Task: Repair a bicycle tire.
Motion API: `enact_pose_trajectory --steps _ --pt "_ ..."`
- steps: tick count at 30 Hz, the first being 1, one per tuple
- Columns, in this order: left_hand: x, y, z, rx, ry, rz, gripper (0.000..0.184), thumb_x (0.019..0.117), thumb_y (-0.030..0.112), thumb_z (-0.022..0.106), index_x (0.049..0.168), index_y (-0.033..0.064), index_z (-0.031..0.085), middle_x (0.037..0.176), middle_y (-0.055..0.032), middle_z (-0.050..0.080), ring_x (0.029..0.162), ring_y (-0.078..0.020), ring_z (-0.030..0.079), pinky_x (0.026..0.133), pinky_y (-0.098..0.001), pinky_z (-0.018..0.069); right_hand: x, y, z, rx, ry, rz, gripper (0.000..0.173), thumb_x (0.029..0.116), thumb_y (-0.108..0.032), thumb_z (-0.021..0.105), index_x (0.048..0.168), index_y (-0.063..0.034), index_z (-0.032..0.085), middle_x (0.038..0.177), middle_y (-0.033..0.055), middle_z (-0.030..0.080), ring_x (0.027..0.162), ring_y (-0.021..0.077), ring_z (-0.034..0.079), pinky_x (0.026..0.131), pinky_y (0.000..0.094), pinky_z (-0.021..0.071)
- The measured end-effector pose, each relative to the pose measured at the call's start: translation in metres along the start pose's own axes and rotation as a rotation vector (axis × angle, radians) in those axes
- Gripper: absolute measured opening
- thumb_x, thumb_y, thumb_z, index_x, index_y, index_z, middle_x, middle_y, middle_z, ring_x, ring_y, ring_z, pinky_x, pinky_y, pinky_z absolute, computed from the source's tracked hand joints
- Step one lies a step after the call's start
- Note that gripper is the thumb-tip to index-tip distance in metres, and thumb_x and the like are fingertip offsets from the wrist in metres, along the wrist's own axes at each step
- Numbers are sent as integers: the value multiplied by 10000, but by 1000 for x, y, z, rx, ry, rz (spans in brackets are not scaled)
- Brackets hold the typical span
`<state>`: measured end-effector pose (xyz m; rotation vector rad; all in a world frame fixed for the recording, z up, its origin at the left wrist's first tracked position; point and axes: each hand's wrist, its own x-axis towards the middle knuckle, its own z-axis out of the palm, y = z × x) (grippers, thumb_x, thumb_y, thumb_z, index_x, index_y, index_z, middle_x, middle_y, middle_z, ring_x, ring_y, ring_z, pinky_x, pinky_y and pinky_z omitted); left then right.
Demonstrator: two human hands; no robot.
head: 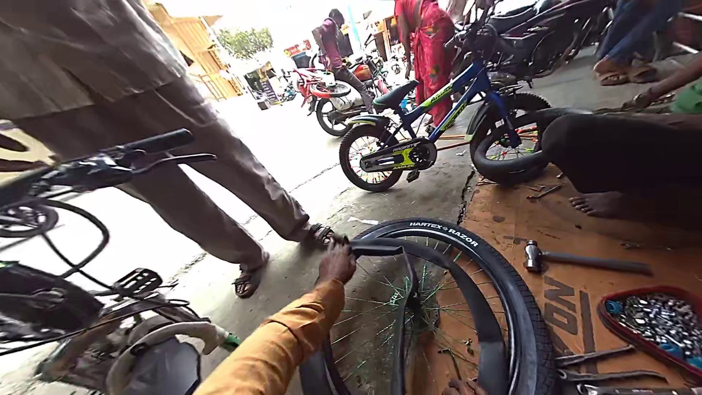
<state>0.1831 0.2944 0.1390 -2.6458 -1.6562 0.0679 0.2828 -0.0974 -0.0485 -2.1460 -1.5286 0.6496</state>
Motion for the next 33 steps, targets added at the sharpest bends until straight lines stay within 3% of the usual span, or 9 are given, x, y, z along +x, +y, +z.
enact_pose_trajectory --steps 2,5,8,10,13,17,20,26,33 --pt "19 10 -30 76 271 226 372 1003 285 572 1264 51 696 1593 -93 465 1531 -364 313 1203 -565 328 0 0 1 0 12 13 398 1027 -373 478 1198 -125 740 1298 111 685 1251 274 621 1198 492 321" --pt "38 34 -95 -14 470 343 659 992 293 607 1516 -56 416 1677 -200 264 1532 -341 326 1195 -505 374 -1 1 5 3 16 10 388 1017 -375 496 1172 -130 754 1280 108 694 1234 268 632 1191 492 333" --pt "40 58 -134 -178 440 339 856 971 316 651 1651 105 176 1726 -158 96 1513 -338 357 1168 -515 394 -1 -1 3 17 13 14 386 1015 -370 506 1178 -124 755 1293 113 691 1250 268 627 1201 492 318" --pt "28 69 -124 -288 291 363 647 1008 353 622 1586 172 395 1626 -151 388 1357 -374 545 1072 -603 473 -2 -2 1 15 4 21 392 1017 -380 502 1188 -130 751 1304 107 688 1263 264 619 1206 488 310" --pt "-10 78 -59 -316 -9 362 431 1025 398 581 1400 189 618 1192 -132 722 1066 -338 705 929 -630 544 -4 -4 -1 13 -5 33 400 1022 -387 496 1208 -134 743 1312 96 686 1281 253 608 1218 470 300" --pt "-69 69 63 -399 -252 87 684 998 512 588 1559 158 421 1382 -167 611 1196 -349 644 1019 -591 508 -5 -4 0 16 19 37 386 1011 -374 508 1198 -137 748 1295 84 692 1271 241 613 1215 457 310" --pt "-96 65 104 -791 -286 -84 635 1042 485 539 1526 86 448 1187 -179 693 1045 -311 691 955 -520 548 -6 -2 4 14 20 37 378 1001 -373 523 1193 -143 754 1294 86 690 1276 248 605 1213 465 310" --pt "-90 54 92 -713 -408 91 535 922 324 721 1395 103 605 1095 -194 720 997 -350 702 912 -598 551 -1 1 4 -32 42 30 386 997 -370 513 1211 -150 748 1327 91 680 1308 291 585 1199 500 333" --pt "-55 -23 39 -853 101 -345 475 874 239 696 1339 147 656 1196 -194 706 1090 -357 691 929 -627 542 -6 4 7 29 117 98 343 1004 -341 537 1190 -150 753 1288 48 698 1288 246 601 1149 452 426"
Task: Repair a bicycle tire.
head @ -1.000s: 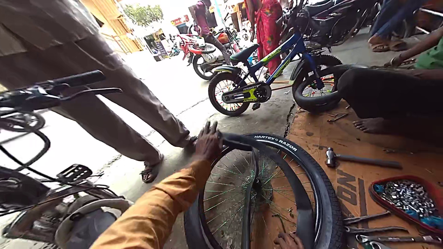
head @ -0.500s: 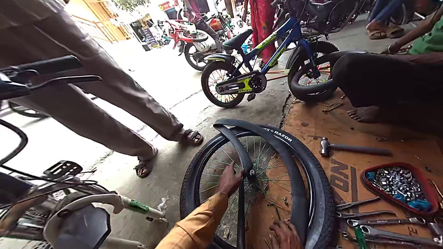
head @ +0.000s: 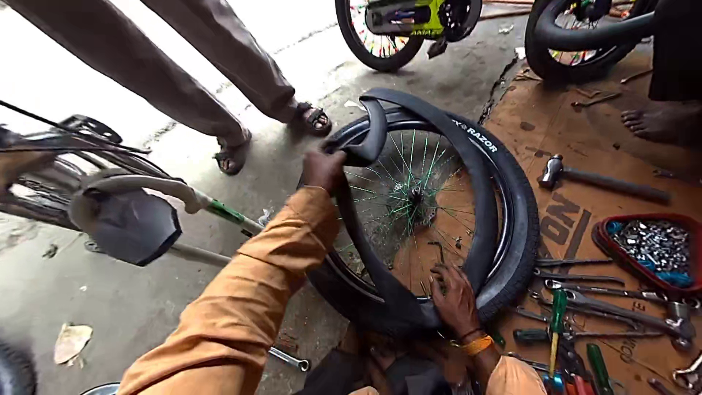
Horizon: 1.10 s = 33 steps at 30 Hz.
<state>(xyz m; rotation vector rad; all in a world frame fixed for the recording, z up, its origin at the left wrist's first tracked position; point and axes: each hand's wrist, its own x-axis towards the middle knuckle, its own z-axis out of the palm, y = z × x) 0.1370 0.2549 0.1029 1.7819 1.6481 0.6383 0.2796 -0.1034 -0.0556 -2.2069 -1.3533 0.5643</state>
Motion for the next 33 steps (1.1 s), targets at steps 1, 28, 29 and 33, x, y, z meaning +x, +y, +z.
enact_pose_trajectory --steps 1,28,29,33 --pt "0 -5 -9 -69 64 -49 556 871 240 695 1405 124 594 1218 -212 691 1100 -366 684 931 -623 540 -1 2 2 21 32 1 334 1001 -336 544 1183 -154 756 1284 46 699 1275 243 609 1127 453 450" --pt "-258 -111 24 516 -573 996 431 1066 480 432 1311 190 635 1062 5 705 1070 -172 664 1103 -437 442 -48 19 -86 -433 -283 -282 542 777 -295 719 1317 -325 694 1240 62 679 1250 280 597 1186 585 304" --pt "-260 -110 27 528 -586 985 429 1064 473 436 1321 188 629 1121 -4 698 1125 -180 651 1129 -449 422 -46 16 -86 -457 -345 -260 562 792 -293 708 1351 -340 666 1309 51 654 1304 268 562 1199 576 281" --pt "-268 -110 32 526 -573 970 508 1032 514 477 1406 187 580 1376 -41 624 1338 -224 553 1200 -549 324 -27 1 -87 -449 -564 -185 711 803 -250 687 1482 -393 532 1551 35 480 1428 287 431 1191 585 253"
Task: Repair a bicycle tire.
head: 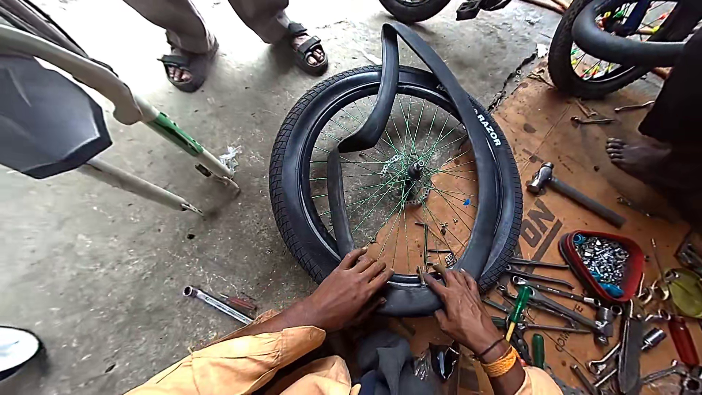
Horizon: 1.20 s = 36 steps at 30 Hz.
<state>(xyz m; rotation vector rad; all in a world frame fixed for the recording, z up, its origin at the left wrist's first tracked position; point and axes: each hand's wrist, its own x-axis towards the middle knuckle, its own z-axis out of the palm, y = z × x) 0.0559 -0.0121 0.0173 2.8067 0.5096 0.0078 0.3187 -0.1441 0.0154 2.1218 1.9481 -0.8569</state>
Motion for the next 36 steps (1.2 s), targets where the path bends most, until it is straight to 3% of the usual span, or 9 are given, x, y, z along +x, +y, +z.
enact_pose_trajectory --steps 4,7,11,14,17,22,26,29,36 --pt "-15 2 3 -10 184 19 675 937 728 503 1403 242 542 1642 -71 369 1550 -279 278 1214 -652 187 15 -1 -11 26 -184 -5 869 778 -576 784 1549 -400 426 1638 55 360 1519 317 281 1201 607 204" --pt "-29 -6 13 52 292 1 663 903 750 541 1338 250 545 1665 -91 307 1576 -266 197 1238 -603 128 20 -5 -11 -8 -203 21 941 695 -655 804 1527 -389 453 1564 45 456 1506 322 295 1190 628 198" --pt "-38 -24 17 119 383 94 381 1063 415 511 1377 203 545 1590 -105 428 1528 -285 323 1235 -564 252 24 -6 -5 33 -131 11 898 658 -680 817 1464 -406 532 1445 3 555 1421 283 396 1157 611 240" --pt "-34 -33 2 139 313 103 433 990 121 565 1419 172 547 1594 -95 448 1498 -273 392 1209 -555 319 22 -5 3 108 -45 0 797 716 -678 767 1437 -401 571 1425 -14 588 1425 275 414 1168 622 235" --pt "-26 -41 -6 155 252 51 441 970 60 578 1404 136 603 1546 -65 526 1459 -239 461 1194 -548 350 22 -10 3 132 -5 11 765 724 -695 753 1411 -395 599 1385 -32 610 1382 243 455 1152 601 258" --pt "-34 -55 -12 153 189 40 284 949 154 551 1182 179 713 1182 -6 736 1171 -190 676 1088 -487 475 17 -16 10 153 69 -7 683 798 -666 714 1404 -372 603 1415 -47 594 1397 220 454 1173 584 270" --pt "-51 -56 -12 55 153 -74 303 928 116 543 1191 118 692 1342 -32 678 1306 -195 606 1174 -479 409 5 -3 18 277 391 -84 407 822 -349 769 1223 -284 739 1416 -29 611 1369 201 521 1138 511 427" --pt "-50 -36 -13 -22 157 -26 124 904 145 634 1010 110 688 1480 -54 580 1424 -233 500 1193 -561 364 -6 -6 28 217 570 -4 257 816 -294 724 1064 -270 789 1279 -3 682 1273 248 585 999 564 460" --pt "-29 25 -6 87 45 -87 414 1018 532 487 1188 201 666 1512 -13 543 1388 -216 500 1061 -517 398 -15 -8 34 395 635 -36 251 901 -266 684 1114 -200 799 1241 48 704 1183 204 653 985 381 563"
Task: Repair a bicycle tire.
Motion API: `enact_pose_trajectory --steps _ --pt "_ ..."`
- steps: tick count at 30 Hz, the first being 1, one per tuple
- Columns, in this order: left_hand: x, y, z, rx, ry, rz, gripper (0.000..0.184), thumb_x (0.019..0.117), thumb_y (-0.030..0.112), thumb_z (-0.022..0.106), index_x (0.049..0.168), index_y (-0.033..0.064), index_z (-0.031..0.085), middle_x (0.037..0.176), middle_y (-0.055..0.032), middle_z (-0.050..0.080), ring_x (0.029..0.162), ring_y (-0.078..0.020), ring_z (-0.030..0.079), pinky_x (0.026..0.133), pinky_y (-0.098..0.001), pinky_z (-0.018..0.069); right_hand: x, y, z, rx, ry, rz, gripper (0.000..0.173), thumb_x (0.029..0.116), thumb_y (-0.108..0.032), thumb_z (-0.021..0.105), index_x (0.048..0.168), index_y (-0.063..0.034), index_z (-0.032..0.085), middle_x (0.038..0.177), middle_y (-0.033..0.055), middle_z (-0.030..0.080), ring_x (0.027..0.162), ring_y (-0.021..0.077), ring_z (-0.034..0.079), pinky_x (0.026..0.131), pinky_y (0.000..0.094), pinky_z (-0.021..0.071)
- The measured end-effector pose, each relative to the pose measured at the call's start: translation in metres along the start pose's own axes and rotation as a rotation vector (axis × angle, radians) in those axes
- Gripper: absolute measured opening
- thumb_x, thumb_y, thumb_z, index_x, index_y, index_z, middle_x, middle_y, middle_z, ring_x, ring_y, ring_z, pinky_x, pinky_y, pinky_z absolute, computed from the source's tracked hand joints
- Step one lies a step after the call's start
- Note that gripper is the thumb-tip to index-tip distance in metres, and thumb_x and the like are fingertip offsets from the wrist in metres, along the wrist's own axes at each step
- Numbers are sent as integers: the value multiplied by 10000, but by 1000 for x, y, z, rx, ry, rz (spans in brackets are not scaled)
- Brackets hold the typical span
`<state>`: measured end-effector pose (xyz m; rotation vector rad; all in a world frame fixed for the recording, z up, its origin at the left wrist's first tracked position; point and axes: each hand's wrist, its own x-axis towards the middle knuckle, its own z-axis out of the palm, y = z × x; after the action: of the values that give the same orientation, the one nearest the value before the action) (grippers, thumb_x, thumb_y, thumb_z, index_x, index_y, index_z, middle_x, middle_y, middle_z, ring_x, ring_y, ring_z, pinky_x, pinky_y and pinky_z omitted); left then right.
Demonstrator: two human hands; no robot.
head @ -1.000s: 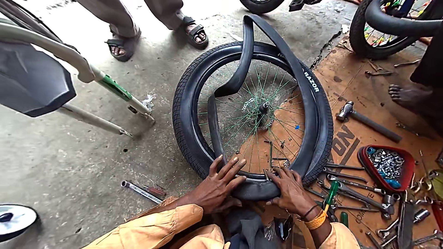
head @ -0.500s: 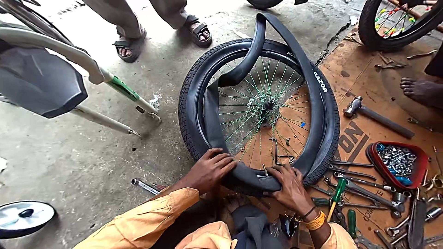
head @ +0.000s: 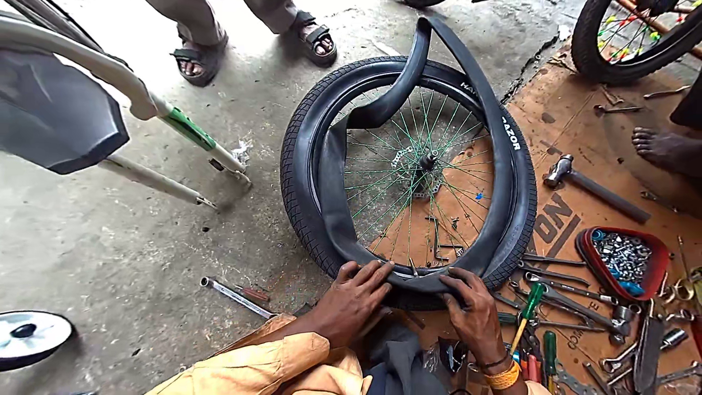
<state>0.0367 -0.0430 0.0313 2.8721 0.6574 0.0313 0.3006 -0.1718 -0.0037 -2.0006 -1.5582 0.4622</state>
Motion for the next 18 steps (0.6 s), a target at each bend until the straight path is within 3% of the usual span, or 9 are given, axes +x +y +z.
enact_pose_trajectory --steps 3,5,7,10,13,16,18 --pt "2 -3 0 -10 -73 -13 408 1007 504 546 1200 166 669 1508 -31 552 1389 -238 511 1053 -540 421 6 13 -4 12 -79 -36 283 921 -317 707 1176 -213 773 1341 57 656 1322 211 573 1088 391 510" --pt "-1 -1 -1 -5 -104 -36 360 1001 432 573 1217 160 669 1504 -19 559 1382 -233 521 1048 -548 419 15 33 -7 -33 -124 -61 337 904 -253 691 1233 -201 747 1420 92 608 1412 263 494 1141 454 462" --pt "-3 1 -1 -17 -132 -68 328 1025 379 535 1211 148 673 1501 -17 566 1362 -231 539 1018 -537 433 25 53 -10 -80 -77 -62 379 852 -116 631 1212 -142 749 1421 118 607 1387 288 521 1109 485 483" --pt "-4 0 1 -94 -136 -76 350 1051 359 492 1179 100 690 1476 -56 590 1334 -262 573 980 -490 504 39 67 -19 -79 -14 -23 322 892 -71 570 1146 -111 765 1427 124 602 1390 285 517 1114 493 469" --pt "-5 -5 2 -168 -178 -78 363 1059 349 481 1222 76 657 1528 -82 534 1431 -270 483 1089 -470 459 38 66 -38 -78 -15 -53 283 920 -123 562 1095 -156 782 1311 59 675 1355 241 545 1131 459 464" --pt "-10 -10 4 -155 -154 -82 351 1047 335 513 1196 59 673 1558 -85 504 1478 -250 428 1146 -453 414 24 57 -58 -201 -62 -130 227 901 -250 607 1003 -149 783 1121 73 728 1158 270 665 979 467 557" --pt "-11 -12 6 -144 -130 -76 345 1037 336 535 1174 56 684 1571 -85 490 1494 -248 405 1170 -445 399 8 50 -62 -250 -99 -141 308 896 -361 609 1035 -147 781 1105 86 727 1134 283 673 961 465 560"
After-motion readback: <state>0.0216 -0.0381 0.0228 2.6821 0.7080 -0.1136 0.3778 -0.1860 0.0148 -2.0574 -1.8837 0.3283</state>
